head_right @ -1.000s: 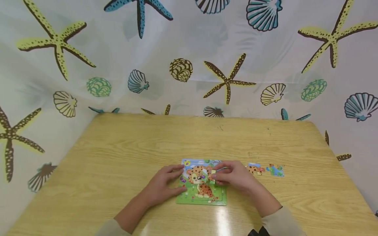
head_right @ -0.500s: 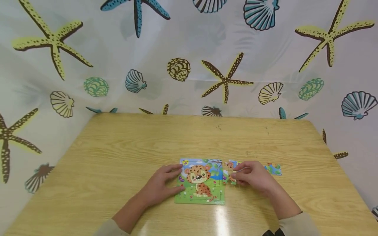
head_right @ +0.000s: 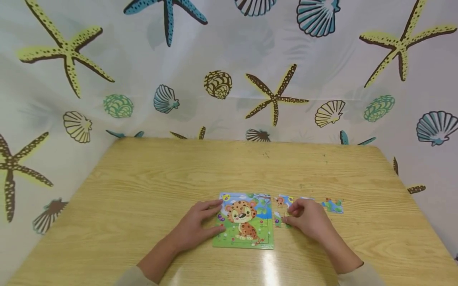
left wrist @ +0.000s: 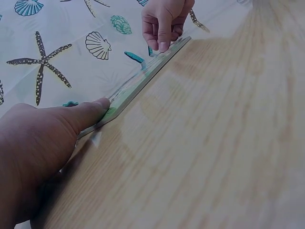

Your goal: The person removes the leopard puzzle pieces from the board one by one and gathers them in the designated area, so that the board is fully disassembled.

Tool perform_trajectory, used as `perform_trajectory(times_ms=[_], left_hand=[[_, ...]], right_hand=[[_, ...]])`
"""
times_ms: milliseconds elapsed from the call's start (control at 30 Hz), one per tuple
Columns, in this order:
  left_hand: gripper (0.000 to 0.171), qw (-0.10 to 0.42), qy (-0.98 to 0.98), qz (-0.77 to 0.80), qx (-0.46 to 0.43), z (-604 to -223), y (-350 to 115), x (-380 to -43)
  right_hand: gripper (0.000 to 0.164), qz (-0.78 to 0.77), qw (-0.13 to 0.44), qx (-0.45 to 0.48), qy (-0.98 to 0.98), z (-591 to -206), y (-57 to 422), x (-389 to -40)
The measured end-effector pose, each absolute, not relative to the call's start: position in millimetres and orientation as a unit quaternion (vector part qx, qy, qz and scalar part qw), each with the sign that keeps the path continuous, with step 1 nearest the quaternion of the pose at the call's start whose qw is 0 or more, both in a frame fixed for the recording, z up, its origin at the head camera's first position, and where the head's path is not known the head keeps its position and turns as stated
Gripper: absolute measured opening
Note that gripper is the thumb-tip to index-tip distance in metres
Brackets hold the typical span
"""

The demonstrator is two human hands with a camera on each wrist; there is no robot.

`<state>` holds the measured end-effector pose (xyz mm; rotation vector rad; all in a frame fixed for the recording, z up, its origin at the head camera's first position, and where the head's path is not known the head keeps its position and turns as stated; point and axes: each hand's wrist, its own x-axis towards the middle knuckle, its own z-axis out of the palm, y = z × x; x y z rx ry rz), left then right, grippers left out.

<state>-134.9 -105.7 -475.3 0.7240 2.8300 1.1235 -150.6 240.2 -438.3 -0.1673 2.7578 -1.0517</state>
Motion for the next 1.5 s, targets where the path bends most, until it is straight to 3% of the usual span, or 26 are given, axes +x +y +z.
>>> perform_trajectory(times_ms=[200,433,867,1167,1500], left_hand=[[0.068,0.004,0.903,0.363,0.229,-476.4,-105.5,-135.0],[0.067,0.005,0.902,0.364,0.231,-475.6,-104.5,-135.6],[0.067,0.002,0.902,0.363,0.236,-473.4,-104.1,-134.4],[0.067,0.009,0.901,0.364,0.234,-474.0,-104.0,-134.7],[0.068,0.001,0.903,0.354,0.242,-475.4,-106.7,-136.2]], right_hand=[[0.025,-0.390,0.094,-0.066,0.913,-442.9,245.2,-151.1],[0.033,-0.490,0.161,-0.048,0.855,-439.5,246.8,-153.1],[0.046,-0.540,0.217,-0.112,0.805,-427.8,203.0,-163.0],[0.036,-0.533,0.244,-0.133,0.799,-434.9,168.4,-167.1],[0.032,-0.491,0.235,-0.114,0.831,-436.8,150.9,-169.1]])
